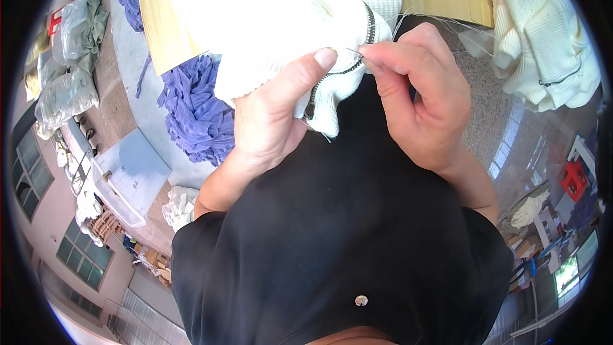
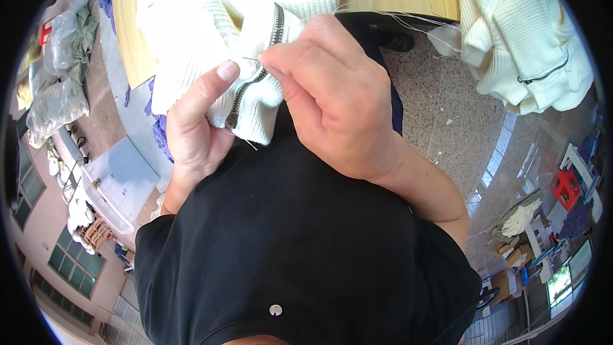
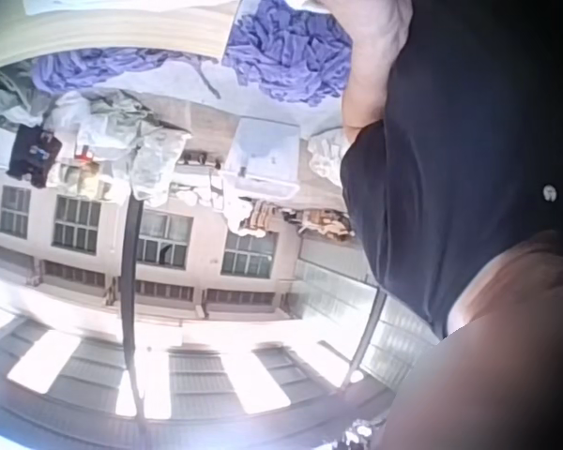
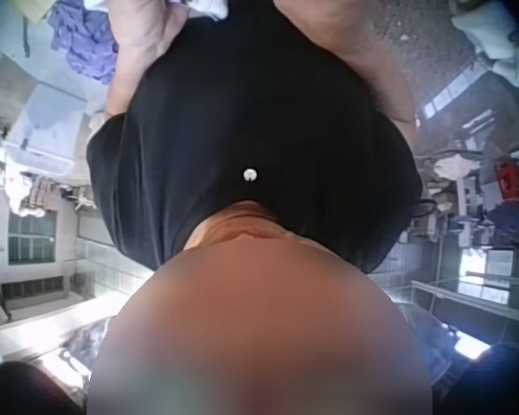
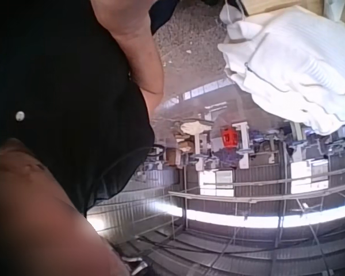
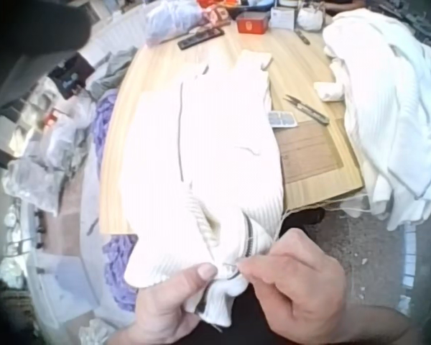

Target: Sewing a zipper onto a white garment by hand with a needle and thread.

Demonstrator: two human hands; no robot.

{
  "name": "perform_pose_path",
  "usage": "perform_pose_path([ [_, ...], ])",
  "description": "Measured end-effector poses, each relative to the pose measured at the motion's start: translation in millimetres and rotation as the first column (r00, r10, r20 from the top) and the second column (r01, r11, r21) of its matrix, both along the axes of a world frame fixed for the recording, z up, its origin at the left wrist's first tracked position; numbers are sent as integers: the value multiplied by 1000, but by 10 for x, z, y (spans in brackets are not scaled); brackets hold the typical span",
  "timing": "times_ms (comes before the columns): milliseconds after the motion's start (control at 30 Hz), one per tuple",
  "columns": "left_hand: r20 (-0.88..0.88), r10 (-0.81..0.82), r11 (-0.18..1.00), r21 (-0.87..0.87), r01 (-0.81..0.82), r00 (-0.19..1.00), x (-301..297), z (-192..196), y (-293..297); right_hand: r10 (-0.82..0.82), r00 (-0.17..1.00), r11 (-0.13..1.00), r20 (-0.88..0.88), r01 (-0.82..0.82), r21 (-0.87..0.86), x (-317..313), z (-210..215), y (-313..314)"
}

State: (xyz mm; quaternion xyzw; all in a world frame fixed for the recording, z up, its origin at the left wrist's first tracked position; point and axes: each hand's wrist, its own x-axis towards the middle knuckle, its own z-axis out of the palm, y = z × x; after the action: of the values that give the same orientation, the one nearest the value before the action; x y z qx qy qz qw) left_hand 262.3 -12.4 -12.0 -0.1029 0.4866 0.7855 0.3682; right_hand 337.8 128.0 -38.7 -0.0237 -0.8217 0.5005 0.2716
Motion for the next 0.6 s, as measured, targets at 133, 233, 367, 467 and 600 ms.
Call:
perform_pose_path([
  [133, 2, 10, 1000, -5, -10, 1000, 13, 3, 9, 4, 1000, 1000, 5, -4, -8, 7, -6, -5],
  [233, -32, 11, 999, -38, -12, 999, 20, -36, 15, 0, 996, 965, 84, 22, -263, 31, -17, -85],
  [367, -233, -15, 991, -132, -16, 972, 52, -88, 12, 39, 982, 840, 184, 68, -538, -6, 81, -107],
  [467, -293, -47, 981, -194, -12, 955, 50, -50, 35, 33, 954, 920, 297, 87, -381, -48, 192, -44],
  [600, -249, -103, 970, -238, 42, 963, 56, -13, 42, 22, 989, 970, 145, 14, -243, -111, 113, -60],
])
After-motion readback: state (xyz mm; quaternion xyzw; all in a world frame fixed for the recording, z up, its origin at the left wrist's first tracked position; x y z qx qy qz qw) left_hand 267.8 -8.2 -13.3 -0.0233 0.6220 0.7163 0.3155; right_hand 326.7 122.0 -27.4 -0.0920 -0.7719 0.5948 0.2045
